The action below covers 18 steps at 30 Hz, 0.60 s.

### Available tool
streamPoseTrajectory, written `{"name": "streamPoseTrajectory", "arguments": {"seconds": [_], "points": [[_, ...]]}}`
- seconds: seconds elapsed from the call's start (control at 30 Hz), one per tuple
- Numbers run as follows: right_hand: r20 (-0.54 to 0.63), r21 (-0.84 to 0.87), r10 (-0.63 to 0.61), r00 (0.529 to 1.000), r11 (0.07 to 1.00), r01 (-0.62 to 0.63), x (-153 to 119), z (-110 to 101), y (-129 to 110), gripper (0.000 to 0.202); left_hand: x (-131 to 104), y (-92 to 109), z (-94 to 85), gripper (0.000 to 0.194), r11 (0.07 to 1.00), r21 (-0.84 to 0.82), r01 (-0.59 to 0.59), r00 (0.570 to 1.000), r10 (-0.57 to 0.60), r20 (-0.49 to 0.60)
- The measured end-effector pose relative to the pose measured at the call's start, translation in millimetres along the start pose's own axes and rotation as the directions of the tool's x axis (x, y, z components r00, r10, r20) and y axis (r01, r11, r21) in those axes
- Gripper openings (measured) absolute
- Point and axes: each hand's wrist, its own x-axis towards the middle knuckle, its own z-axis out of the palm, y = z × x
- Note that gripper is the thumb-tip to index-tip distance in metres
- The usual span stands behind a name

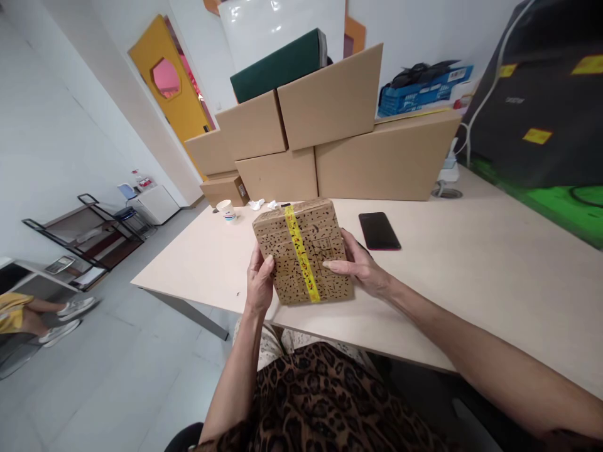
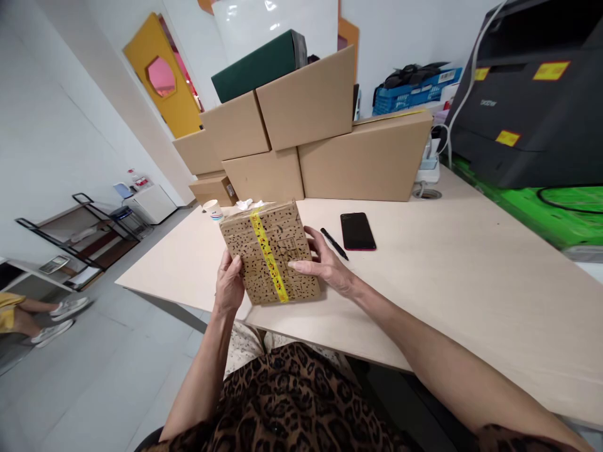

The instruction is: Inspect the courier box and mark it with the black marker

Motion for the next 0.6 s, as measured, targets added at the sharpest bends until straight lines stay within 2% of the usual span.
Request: {"name": "streamPoseTrajectory", "arguments": {"seconds": [0.07, 0.13, 0.23, 0.3, 0.37, 0.47, 0.53, 0.6], "points": [[-0.104, -0.229, -0.155, 0.982, 0.965, 0.128, 0.6, -3.9, 1.3, 0.114, -0.5, -4.4, -2.9, 0.057, 1.000, 0.027, 0.008, 1.000, -0.007, -0.019], [-0.132, -0.517, -0.367, 0.921, 0.818, 0.252, 1.3, -6.4, 3.2, 0.118, -0.4, -7.9, -6.0, 0.061, 0.998, 0.010, 0.057, 0.996, -0.056, -0.071], [-0.004, -0.802, -0.604, 0.797, 0.478, 0.358, 1.5, -6.5, 7.1, 0.116, -1.1, -9.5, -9.9, 0.071, 0.981, -0.099, 0.165, 0.971, -0.179, -0.156], [0.106, -0.868, -0.654, 0.749, 0.305, 0.391, 0.3, -4.1, 9.0, 0.117, -3.6, -7.0, -11.8, 0.072, 0.962, -0.178, 0.205, 0.959, -0.234, -0.162], [0.215, -0.883, -0.654, 0.726, 0.187, 0.430, -2.0, -0.6, 9.2, 0.115, -8.3, -1.8, -13.9, 0.070, 0.934, -0.251, 0.254, 0.946, -0.294, -0.139], [0.343, -0.851, -0.624, 0.702, 0.109, 0.513, -6.3, 4.8, 6.8, 0.108, -18.0, 8.7, -19.1, 0.068, 0.864, -0.335, 0.375, 0.897, -0.430, -0.104], [0.394, -0.814, -0.605, 0.692, 0.121, 0.569, -8.2, 7.5, 5.1, 0.102, -24.1, 15.7, -24.1, 0.065, 0.833, -0.359, 0.422, 0.861, -0.492, -0.129], [0.433, -0.768, -0.589, 0.683, 0.156, 0.621, -8.8, 9.5, 5.0, 0.094, -28.8, 21.3, -29.3, 0.063, 0.835, -0.357, 0.418, 0.835, -0.508, -0.210]]}}
